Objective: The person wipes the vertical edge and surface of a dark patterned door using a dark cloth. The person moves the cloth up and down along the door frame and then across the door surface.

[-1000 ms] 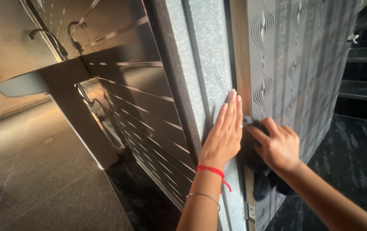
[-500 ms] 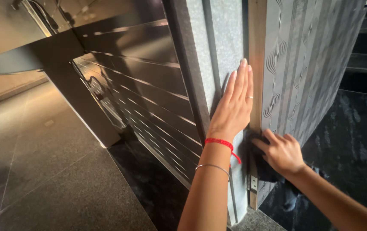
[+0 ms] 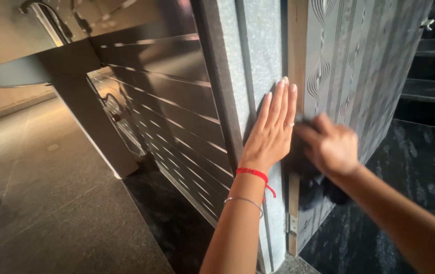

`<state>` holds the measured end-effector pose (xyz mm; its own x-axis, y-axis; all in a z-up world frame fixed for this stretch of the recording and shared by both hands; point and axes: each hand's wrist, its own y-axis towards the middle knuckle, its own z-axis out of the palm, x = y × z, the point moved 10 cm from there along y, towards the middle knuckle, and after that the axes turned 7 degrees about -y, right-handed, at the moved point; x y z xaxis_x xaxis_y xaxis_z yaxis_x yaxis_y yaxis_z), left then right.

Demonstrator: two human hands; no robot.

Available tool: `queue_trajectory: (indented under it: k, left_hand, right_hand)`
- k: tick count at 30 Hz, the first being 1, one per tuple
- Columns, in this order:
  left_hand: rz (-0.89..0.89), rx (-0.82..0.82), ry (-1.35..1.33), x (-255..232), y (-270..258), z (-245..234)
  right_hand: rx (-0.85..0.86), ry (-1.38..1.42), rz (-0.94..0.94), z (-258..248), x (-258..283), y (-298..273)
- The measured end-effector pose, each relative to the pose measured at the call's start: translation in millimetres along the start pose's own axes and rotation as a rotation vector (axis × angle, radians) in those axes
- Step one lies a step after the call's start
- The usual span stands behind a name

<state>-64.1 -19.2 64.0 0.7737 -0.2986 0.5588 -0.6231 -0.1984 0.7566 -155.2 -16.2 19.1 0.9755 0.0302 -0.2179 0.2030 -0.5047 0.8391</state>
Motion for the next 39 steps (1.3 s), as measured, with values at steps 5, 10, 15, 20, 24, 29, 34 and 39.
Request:
queue_trajectory:
  k: [5, 10, 15, 20, 24, 29, 34, 39]
  left_hand:
    - [-0.001, 0.011, -0.155, 4, 0, -13]
    - [-0.004, -0.082, -0.153, 31, 42, -44]
    - [-0.118, -0.141, -0.147, 91, 111, -65]
    - [-0.02, -0.039, -0.087, 94, 117, -59]
    - [-0.071, -0.128, -0.031, 96, 114, -57]
    - [-0.082, -0.167, -0.214, 99, 104, -54]
    - [-0.064, -0.166, -0.165, 100, 103, -53]
    - [-0.067, -0.167, -0.139, 93, 104, -51]
  right_hand:
    - [0.19, -0.057, -0.126, 29, 20, -27]
    - [0.106, -0.113, -0.121, -12, -7, 41]
    - [-0.199, -0.123, -0.051, -80, -36, 141]
    - [-0.515, -0.17, -0.052, -131, -65, 216]
    - [-0.581, -0.14, -0.036, -130, -66, 218]
    - [-0.294, -0.032, 0.026, -88, -48, 155]
    - [0.016, -0.071, -0.072, -39, -20, 75]
    - [-0.08, -0.076, -0.153, -48, -20, 73]
